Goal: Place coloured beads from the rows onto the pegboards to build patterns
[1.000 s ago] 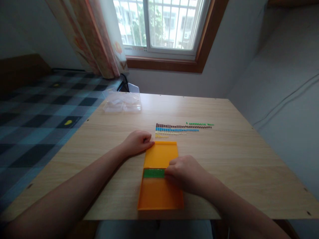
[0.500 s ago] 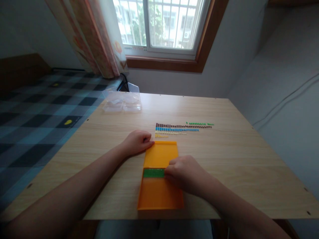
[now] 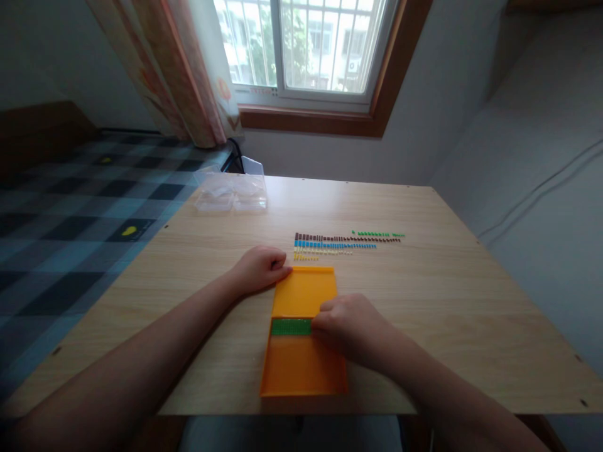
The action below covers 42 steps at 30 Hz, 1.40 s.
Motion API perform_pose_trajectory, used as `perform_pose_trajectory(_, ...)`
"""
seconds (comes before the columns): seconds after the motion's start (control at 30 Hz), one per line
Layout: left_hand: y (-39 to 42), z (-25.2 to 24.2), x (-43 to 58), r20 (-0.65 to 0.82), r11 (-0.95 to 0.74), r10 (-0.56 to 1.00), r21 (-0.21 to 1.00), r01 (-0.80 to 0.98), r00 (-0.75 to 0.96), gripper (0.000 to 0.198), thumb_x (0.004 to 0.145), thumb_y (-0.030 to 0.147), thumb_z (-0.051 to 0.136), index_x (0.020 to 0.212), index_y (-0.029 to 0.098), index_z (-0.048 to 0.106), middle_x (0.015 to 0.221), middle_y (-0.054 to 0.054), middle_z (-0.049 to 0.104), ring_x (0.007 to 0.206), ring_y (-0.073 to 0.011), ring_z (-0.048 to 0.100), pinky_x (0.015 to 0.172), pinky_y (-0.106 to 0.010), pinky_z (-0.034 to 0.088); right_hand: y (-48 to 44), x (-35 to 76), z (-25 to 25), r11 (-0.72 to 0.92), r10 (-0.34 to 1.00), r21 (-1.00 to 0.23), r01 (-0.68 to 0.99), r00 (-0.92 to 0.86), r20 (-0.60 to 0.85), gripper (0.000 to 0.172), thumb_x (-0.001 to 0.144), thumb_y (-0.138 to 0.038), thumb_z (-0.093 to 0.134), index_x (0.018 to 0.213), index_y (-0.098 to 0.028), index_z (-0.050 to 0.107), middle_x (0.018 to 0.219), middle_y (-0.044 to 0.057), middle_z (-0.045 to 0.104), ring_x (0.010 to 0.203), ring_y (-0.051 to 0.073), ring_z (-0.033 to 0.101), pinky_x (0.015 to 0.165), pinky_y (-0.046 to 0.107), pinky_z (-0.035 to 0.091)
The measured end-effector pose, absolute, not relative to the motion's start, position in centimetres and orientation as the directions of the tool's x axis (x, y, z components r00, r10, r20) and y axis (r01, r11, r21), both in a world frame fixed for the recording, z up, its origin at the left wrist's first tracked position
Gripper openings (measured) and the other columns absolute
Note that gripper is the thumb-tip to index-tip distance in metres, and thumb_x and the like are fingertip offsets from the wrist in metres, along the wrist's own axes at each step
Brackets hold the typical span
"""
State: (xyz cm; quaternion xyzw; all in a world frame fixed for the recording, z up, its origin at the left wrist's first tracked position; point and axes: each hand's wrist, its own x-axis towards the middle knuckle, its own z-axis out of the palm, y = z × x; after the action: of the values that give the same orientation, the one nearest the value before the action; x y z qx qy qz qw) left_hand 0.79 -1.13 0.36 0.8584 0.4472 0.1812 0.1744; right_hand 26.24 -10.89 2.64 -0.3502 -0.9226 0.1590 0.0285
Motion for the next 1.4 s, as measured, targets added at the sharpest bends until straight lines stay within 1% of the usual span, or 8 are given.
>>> perform_pose_trajectory(0.2,-1.1,0.4,0.7,0.148,-0.540,0.829,0.463,0.703,0.539,0.036,0.083,0.030,0.062,0.058,0.020,0.039,0.054,0.004,0.042,0.055,-0.0127,0.036,0.057,-0.029,0.022,-10.8,26.5,2.8,0.701,0.644,-0.335,0.629,-0.761,-0.082,0.016,0.094,-0.018,0.066,0.081,-0.020,0.075,0.076,0.000,0.070,0.059,0.010,0.050,0.056,0.026,0.022)
perform_pose_trajectory(0.3,-1.2,0.5,0.8,0.129,-0.531,0.833,0.459,0.713,0.538,0.035,0.083,0.030,0.062,0.058,0.020,0.039,0.055,0.004,0.044,0.056,-0.0129,0.037,0.057,-0.029,0.023,-10.7,26.9,3.0,0.733,0.597,-0.351,0.583,-0.798,-0.079,0.019,0.095,-0.016,0.063,0.079,-0.020,0.073,0.074,0.000,0.068,0.059,0.010,0.049,0.057,0.027,0.025)
perform_pose_trajectory(0.4,-1.2,0.6,0.8,0.120,-0.522,0.839,0.449,0.725,0.530,0.035,0.082,0.030,0.062,0.058,0.020,0.040,0.056,0.003,0.046,0.057,-0.0134,0.038,0.058,-0.029,0.023,-10.6,27.3,3.2,0.778,0.525,-0.374,0.505,-0.849,-0.053,0.018,0.096,-0.016,0.061,0.083,-0.021,0.074,0.075,0.000,0.068,0.062,0.011,0.052,0.060,0.028,0.028)
perform_pose_trajectory(0.53,-1.2,0.5,0.8,0.129,-0.522,0.841,0.450,0.724,0.526,0.035,0.083,0.031,0.062,0.058,0.021,0.040,0.056,0.003,0.046,0.058,-0.0140,0.040,0.058,-0.030,0.024,-10.6,27.3,3.5,0.809,0.477,-0.372,0.455,-0.878,-0.036,0.018,0.096,-0.018,0.061,0.086,-0.023,0.075,0.074,0.000,0.067,0.064,0.012,0.053,0.061,0.030,0.029)
perform_pose_trajectory(0.77,-1.1,0.4,0.8,0.128,-0.524,0.838,0.455,0.720,0.530,0.035,0.083,0.031,0.063,0.057,0.021,0.042,0.056,0.004,0.046,0.056,-0.0136,0.039,0.057,-0.030,0.023,-10.5,27.2,3.6,0.808,0.467,-0.379,0.451,-0.883,-0.054,0.017,0.096,-0.016,0.062,0.093,-0.025,0.077,0.079,0.000,0.070,0.068,0.013,0.057,0.061,0.031,0.030)
perform_pose_trajectory(0.93,-1.0,0.3,0.8,0.115,-0.525,0.836,0.449,0.723,0.536,0.033,0.083,0.031,0.063,0.058,0.020,0.044,0.058,0.002,0.051,0.059,-0.0144,0.041,0.059,-0.029,0.024,-10.5,27.2,3.4,0.809,0.466,-0.377,0.450,-0.883,-0.053,0.017,0.095,-0.014,0.064,0.097,-0.025,0.077,0.080,0.000,0.070,0.069,0.013,0.057,0.062,0.030,0.030)
perform_pose_trajectory(1.2,-0.9,0.2,0.8,0.126,-0.532,0.834,0.443,0.722,0.537,0.033,0.083,0.033,0.063,0.059,0.021,0.043,0.058,0.002,0.049,0.060,-0.0147,0.041,0.059,-0.029,0.024,-10.5,27.1,3.0,0.818,0.471,-0.371,0.440,-0.882,-0.007,0.015,0.095,-0.016,0.064,0.092,-0.024,0.076,0.076,-0.001,0.068,0.065,0.012,0.054,0.061,0.030,0.030)
perform_pose_trajectory(1.4,-1.1,0.4,0.9,0.127,-0.520,0.841,0.457,0.722,0.526,0.035,0.082,0.032,0.063,0.058,0.021,0.040,0.055,0.004,0.045,0.057,-0.0138,0.038,0.058,-0.029,0.023,-10.4,27.2,3.0,0.823,0.463,-0.370,0.431,-0.886,-0.004,0.016,0.095,-0.016,0.063,0.092,-0.024,0.076,0.076,-0.001,0.068,0.066,0.012,0.055,0.061,0.030,0.031)
